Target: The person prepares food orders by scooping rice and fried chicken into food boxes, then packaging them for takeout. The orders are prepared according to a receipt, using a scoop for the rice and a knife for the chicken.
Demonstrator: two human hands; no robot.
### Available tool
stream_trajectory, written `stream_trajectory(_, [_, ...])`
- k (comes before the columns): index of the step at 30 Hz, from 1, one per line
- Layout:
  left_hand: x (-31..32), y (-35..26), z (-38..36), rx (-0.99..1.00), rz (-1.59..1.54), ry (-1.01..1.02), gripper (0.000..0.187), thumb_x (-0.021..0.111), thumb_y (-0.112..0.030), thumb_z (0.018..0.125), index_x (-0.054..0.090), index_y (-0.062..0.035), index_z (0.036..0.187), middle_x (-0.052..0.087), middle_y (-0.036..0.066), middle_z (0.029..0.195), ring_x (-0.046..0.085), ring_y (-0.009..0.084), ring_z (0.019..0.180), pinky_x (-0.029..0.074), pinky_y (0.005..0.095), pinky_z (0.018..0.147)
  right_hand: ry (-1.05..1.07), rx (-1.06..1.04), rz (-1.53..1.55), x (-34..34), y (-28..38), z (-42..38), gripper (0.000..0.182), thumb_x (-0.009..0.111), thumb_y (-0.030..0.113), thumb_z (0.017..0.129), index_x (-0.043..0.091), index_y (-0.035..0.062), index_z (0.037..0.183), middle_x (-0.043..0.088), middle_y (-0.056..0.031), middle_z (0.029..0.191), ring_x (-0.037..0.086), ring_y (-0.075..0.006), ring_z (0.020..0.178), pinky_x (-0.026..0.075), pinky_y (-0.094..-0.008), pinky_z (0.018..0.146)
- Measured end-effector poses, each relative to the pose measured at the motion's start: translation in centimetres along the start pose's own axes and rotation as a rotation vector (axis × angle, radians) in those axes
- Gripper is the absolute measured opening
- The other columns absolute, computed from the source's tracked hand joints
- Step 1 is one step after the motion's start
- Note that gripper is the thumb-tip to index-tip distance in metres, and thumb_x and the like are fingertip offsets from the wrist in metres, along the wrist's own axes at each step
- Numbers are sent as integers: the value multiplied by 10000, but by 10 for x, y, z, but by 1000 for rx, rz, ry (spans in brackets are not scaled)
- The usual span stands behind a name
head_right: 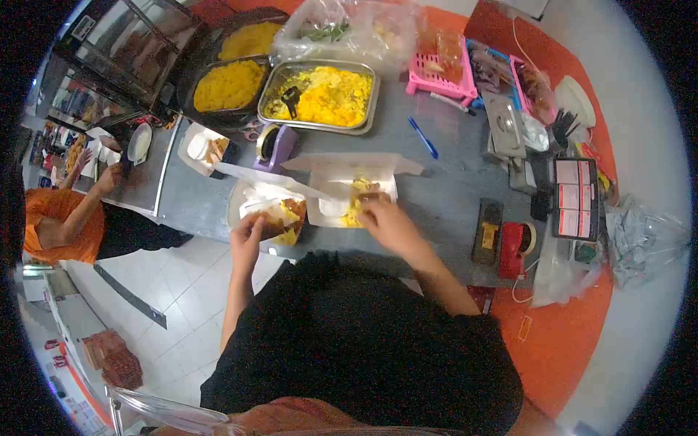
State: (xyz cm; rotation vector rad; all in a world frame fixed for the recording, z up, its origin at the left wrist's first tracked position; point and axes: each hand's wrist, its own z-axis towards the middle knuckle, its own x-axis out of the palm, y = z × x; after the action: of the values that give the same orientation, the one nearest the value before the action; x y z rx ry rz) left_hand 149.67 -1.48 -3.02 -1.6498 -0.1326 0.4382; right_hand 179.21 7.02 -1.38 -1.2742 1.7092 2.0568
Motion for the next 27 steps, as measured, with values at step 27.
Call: stream_trajectory(27, [-123,-69,78,206,-368,-436,386,653,79,695,549,36,1064,519,76,1040,535,129,910,452,262,802,-303,-47,-678,-66,-59,497,261,585,224,755,616,0,885,604,-240,862,583,-382,819,454,-435,726])
